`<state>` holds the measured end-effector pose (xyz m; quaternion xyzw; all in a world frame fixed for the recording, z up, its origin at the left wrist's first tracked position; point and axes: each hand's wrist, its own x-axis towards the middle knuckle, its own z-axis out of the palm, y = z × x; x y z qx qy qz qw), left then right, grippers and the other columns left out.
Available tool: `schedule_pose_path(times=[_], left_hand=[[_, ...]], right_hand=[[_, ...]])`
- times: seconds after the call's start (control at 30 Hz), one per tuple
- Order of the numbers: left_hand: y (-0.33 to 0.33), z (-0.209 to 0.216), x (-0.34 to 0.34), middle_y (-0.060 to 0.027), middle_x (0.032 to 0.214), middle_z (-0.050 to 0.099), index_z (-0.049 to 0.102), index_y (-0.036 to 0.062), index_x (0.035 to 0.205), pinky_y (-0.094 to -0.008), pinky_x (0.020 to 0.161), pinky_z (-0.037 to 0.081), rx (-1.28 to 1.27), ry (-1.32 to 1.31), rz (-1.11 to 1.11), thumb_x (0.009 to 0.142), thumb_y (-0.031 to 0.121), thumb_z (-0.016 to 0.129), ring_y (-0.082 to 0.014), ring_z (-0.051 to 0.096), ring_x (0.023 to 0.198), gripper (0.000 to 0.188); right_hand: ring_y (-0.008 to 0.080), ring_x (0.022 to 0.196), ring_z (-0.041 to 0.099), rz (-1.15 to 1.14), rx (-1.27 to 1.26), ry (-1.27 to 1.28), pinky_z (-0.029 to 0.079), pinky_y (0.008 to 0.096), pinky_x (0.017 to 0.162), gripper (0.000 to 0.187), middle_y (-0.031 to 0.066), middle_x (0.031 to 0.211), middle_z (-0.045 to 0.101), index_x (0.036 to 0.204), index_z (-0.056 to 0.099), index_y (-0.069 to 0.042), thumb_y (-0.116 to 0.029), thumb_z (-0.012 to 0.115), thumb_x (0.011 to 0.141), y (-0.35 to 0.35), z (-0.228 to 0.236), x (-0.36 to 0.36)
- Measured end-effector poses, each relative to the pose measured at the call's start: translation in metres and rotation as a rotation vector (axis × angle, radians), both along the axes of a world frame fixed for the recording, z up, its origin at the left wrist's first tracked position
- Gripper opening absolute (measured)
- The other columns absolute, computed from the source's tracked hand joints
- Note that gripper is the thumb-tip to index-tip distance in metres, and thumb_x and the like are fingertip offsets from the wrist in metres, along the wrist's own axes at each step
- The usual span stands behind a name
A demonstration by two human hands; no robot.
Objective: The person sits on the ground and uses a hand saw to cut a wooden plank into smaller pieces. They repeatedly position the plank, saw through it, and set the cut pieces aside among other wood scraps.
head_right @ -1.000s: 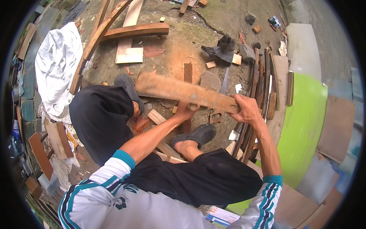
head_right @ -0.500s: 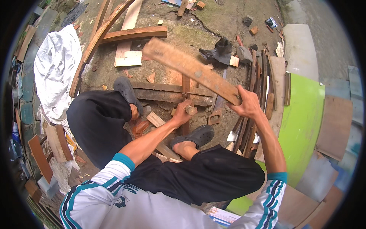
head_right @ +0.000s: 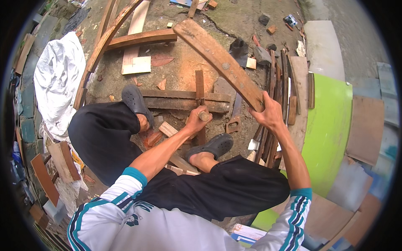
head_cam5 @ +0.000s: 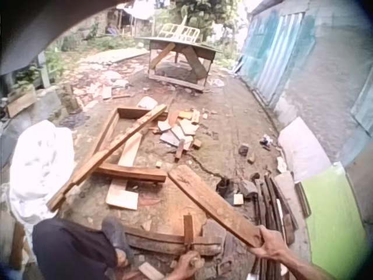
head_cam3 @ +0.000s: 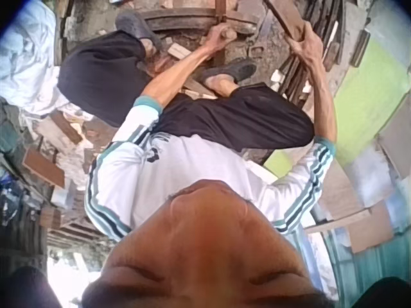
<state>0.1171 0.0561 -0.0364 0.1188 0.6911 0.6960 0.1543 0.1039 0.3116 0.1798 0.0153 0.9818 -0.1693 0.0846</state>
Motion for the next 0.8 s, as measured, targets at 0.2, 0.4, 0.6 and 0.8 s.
schedule_pose_path(times=[0.2,0.4,0.6,0.8], left_hand=[[0.001,0.005,0.001,-0.0048,0.074,0.049,0.053,0.0039,0.077,-0.0346,0.067,0.044,0.016,-0.068,-0.024,0.085,0.010,0.073,-0.0135,0.050,0.072,0.023],[-0.006,0.005,0.006,-0.0082,0.077,0.052,0.053,0.0038,0.078,-0.0372,0.071,0.044,-0.015,0.026,-0.005,0.083,0.008,0.073,-0.0225,0.052,0.074,0.022],[-0.006,0.006,0.012,-0.0079,0.077,0.053,0.053,0.0040,0.077,-0.0364,0.070,0.044,0.095,-0.050,0.087,0.083,0.009,0.073,-0.0213,0.051,0.073,0.022],[-0.011,0.009,0.005,-0.0074,0.075,0.053,0.053,0.0040,0.076,-0.0373,0.068,0.044,-0.013,0.081,-0.024,0.082,0.007,0.073,-0.0226,0.052,0.072,0.021]], right_hand=[[0.0370,0.073,0.068,0.406,0.120,-0.172,0.054,0.0460,0.070,0.063,0.0208,0.087,0.068,0.120,0.053,-0.003,-0.035,0.080,0.073,0.008,-0.020,0.012],[0.0426,0.076,0.068,0.066,-0.069,-0.036,0.052,0.0504,0.067,0.060,0.0245,0.086,0.068,0.113,0.052,-0.002,-0.036,0.081,0.074,-0.003,-0.012,-0.030],[0.0405,0.077,0.067,0.513,0.021,-0.108,0.053,0.0466,0.067,0.059,0.0191,0.082,0.065,0.113,0.055,-0.003,-0.036,0.082,0.073,-0.014,-0.021,-0.007],[0.0440,0.077,0.067,-0.040,-0.172,-0.023,0.054,0.0474,0.068,0.060,0.0243,0.085,0.067,0.114,0.052,-0.001,-0.036,0.081,0.075,-0.015,-0.017,-0.014]])
